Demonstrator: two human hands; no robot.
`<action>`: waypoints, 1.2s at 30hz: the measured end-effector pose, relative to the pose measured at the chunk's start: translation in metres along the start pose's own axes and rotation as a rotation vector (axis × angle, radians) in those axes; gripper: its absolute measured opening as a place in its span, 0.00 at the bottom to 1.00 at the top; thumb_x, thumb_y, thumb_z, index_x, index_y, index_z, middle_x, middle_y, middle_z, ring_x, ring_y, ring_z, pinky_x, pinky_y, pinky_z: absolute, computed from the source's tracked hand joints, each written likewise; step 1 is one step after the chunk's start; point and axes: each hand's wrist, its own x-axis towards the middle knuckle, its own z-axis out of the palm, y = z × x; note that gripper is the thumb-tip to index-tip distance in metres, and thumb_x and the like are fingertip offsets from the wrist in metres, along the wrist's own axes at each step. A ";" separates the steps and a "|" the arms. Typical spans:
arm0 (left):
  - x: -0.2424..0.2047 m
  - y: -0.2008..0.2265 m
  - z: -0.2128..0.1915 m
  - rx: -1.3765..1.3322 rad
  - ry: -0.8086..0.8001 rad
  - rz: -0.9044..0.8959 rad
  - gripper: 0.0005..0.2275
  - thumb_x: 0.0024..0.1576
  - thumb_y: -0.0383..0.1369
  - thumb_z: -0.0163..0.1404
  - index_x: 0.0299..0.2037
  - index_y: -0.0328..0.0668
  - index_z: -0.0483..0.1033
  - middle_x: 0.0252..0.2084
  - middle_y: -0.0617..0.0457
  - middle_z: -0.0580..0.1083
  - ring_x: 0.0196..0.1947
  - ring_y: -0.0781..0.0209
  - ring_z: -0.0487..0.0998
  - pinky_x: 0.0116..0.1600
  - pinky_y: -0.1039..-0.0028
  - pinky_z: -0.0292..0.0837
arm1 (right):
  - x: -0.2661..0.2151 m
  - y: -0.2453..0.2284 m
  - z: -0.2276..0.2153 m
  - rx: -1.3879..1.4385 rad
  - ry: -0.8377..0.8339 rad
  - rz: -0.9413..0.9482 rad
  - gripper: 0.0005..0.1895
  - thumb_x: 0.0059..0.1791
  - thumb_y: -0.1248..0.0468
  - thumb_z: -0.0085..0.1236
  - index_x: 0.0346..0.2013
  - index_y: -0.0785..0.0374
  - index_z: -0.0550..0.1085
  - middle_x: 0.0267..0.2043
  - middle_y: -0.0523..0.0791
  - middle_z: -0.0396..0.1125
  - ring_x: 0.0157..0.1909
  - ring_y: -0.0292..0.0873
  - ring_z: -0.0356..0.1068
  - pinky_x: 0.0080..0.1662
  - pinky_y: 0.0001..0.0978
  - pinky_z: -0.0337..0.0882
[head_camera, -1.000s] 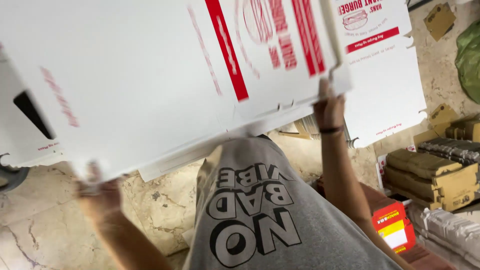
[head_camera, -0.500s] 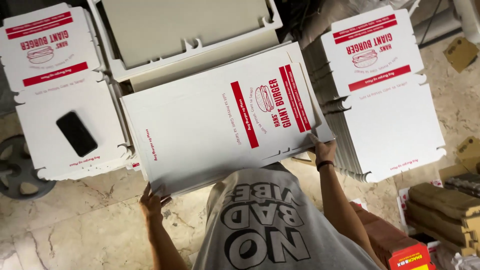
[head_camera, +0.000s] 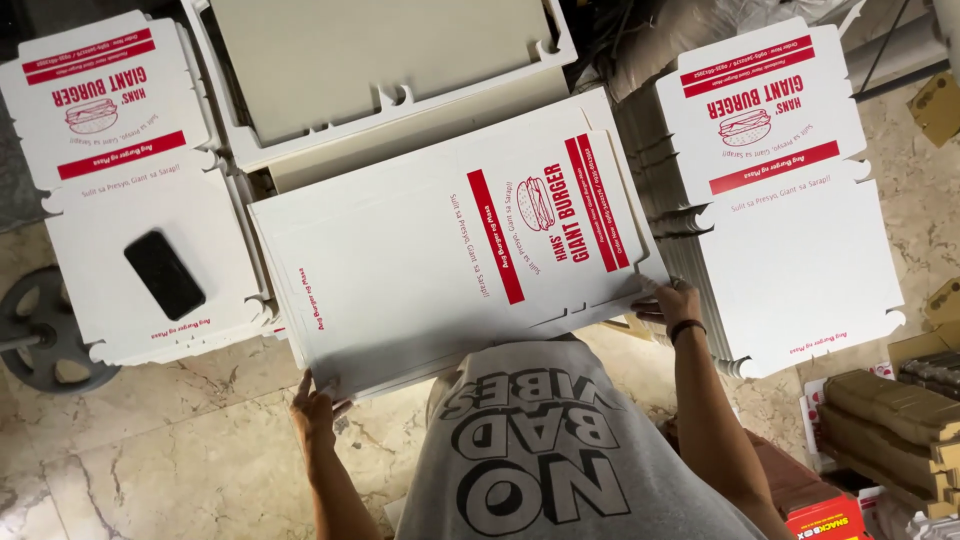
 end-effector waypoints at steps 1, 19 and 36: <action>-0.002 0.001 0.002 0.012 0.010 -0.001 0.34 0.57 0.19 0.48 0.76 0.48 0.54 0.66 0.33 0.67 0.45 0.35 0.79 0.50 0.51 0.80 | 0.001 -0.003 0.000 -0.125 0.041 0.015 0.22 0.50 0.60 0.65 0.53 0.71 0.70 0.42 0.61 0.74 0.37 0.57 0.77 0.40 0.47 0.81; -0.004 -0.042 0.009 -0.611 -0.177 -0.139 0.19 0.57 0.32 0.53 0.59 0.41 0.72 0.60 0.46 0.73 0.54 0.37 0.76 0.54 0.56 0.79 | 0.048 0.030 -0.010 -0.010 0.081 -0.288 0.22 0.46 0.61 0.70 0.49 0.70 0.73 0.46 0.53 0.74 0.39 0.49 0.76 0.30 0.38 0.82; 0.011 -0.082 -0.020 -0.567 -0.177 -0.274 0.16 0.56 0.36 0.58 0.53 0.43 0.77 0.55 0.50 0.76 0.52 0.44 0.78 0.54 0.62 0.79 | -0.048 0.045 -0.018 0.372 0.166 -0.134 0.17 0.48 0.60 0.66 0.46 0.59 0.68 0.40 0.49 0.72 0.34 0.50 0.77 0.36 0.49 0.83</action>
